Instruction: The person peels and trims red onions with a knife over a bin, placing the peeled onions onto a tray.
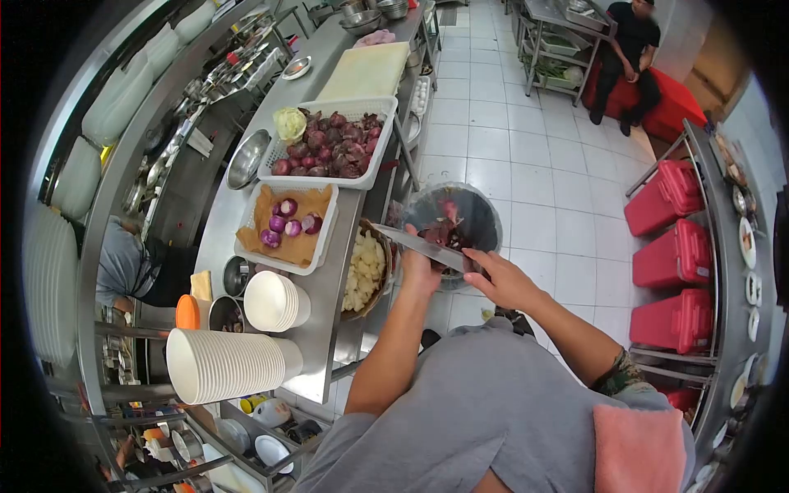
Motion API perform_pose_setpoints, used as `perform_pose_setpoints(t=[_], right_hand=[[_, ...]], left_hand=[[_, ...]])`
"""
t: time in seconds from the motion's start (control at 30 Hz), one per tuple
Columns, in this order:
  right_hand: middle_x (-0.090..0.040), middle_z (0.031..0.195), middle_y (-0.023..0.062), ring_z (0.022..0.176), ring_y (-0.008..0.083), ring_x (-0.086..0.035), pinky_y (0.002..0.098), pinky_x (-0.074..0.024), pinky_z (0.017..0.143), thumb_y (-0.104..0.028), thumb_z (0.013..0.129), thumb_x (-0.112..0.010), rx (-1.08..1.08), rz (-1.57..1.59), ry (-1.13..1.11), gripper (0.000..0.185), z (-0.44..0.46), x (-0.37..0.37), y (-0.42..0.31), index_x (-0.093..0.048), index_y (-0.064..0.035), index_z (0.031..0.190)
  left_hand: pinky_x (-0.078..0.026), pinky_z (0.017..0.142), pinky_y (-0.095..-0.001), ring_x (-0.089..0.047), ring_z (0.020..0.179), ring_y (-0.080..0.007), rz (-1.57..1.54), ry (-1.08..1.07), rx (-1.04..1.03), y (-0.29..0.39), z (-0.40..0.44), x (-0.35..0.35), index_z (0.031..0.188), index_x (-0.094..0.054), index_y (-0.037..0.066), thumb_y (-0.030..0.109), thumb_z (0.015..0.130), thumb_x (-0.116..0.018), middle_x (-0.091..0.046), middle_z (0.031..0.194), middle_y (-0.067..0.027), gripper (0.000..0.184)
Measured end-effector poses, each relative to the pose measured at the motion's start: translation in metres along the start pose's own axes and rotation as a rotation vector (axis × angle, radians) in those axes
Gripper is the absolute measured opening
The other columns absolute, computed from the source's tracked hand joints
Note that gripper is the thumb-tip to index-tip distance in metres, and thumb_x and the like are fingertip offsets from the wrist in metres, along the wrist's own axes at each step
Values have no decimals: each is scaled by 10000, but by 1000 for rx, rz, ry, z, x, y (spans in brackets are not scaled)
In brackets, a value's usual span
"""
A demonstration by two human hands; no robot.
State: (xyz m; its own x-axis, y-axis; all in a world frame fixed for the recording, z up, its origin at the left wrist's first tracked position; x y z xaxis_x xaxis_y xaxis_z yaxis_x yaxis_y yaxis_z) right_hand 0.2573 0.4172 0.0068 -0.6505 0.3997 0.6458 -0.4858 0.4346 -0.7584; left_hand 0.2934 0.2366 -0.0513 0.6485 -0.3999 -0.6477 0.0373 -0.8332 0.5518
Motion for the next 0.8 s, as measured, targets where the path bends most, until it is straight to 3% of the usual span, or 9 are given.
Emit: perform_pose_setpoints(t=[0.13,0.23,0.33,0.43,0.53,0.63,0.73,0.77,0.8], right_hand=[[-586,1036,203,961,359,-609,432,-489,858,-419,990,-546,56,13,-25,574,9,2,14,-446,-84,1446],[-598,1085,229,1001,379,-609,437,-480,896,-409,997,-539,228,90,31,608,18,5,21,-408,-51,1470],[-597,1143,261,1055,409,-599,445,-465,940,-402,1002,-532,69,128,-105,637,22,16,15,-367,-23,1487],[-583,1203,296,1112,440,-580,458,-453,964,-422,1007,-519,149,156,-26,653,38,10,32,-345,-20,1491],[-609,1174,255,1060,359,-615,403,-474,906,-357,1016,-513,217,101,59,619,59,0,44,-346,10,1485],[-571,1216,338,1135,474,-568,470,-452,954,-448,1012,-493,130,243,9,632,72,-5,37,-370,1,1441],[-596,1157,345,1122,478,-576,468,-449,954,-443,1008,-503,-2,303,27,605,77,8,13,-399,22,1380],[-629,1047,313,987,421,-642,459,-480,878,-441,1011,-506,10,294,29,569,84,2,18,-416,14,1341],[-634,1026,283,920,380,-644,446,-493,818,-444,1009,-510,19,331,24,572,87,-1,20,-409,2,1352]], left_hand=[[-472,889,-382,-578,997,-202,-32,-87,-96,-5,9,-3,1194,-570,70,516,1045,-411,-626,1103,-64,496],[-473,907,-396,-580,1028,-214,95,-8,-124,-4,6,-11,1207,-569,60,509,1050,-402,-630,1120,-74,505],[-477,887,-389,-588,986,-214,-1,25,-206,-10,11,-26,1167,-593,56,504,1054,-393,-635,1078,-74,503],[-478,879,-379,-595,965,-211,161,-88,-256,-17,27,-23,1141,-601,53,496,1061,-376,-639,1070,-78,503],[-477,888,-368,-604,966,-202,108,-24,-300,-14,35,-28,1151,-597,44,435,1064,-406,-640,1088,-86,443],[-496,863,-361,-615,982,-195,235,-245,-425,-2,51,-26,1206,-571,63,388,1047,-436,-638,1107,-79,386],[-515,811,-353,-623,973,-190,201,148,-424,-7,45,-25,1218,-559,90,362,1023,-448,-635,1088,-64,353],[-525,770,-343,-617,979,-186,179,133,-380,-4,40,-29,1254,-528,112,382,1022,-433,-621,1118,-58,369],[-488,847,-361,-592,1042,-228,198,140,-403,-2,39,-28,1255,-513,75,399,1024,-414,-595,1169,-95,410]])
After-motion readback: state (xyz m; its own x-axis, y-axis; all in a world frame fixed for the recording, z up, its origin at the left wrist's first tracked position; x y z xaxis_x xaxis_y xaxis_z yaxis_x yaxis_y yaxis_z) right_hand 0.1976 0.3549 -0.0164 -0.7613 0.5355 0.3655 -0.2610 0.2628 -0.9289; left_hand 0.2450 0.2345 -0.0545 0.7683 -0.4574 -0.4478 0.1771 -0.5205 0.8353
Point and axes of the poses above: each hand's wrist, its own z-axis towards the middle knuckle, its own x-axis out of the back of the hand, y = z × x, the point moved 4 cm from there along z, towards the middle knuckle
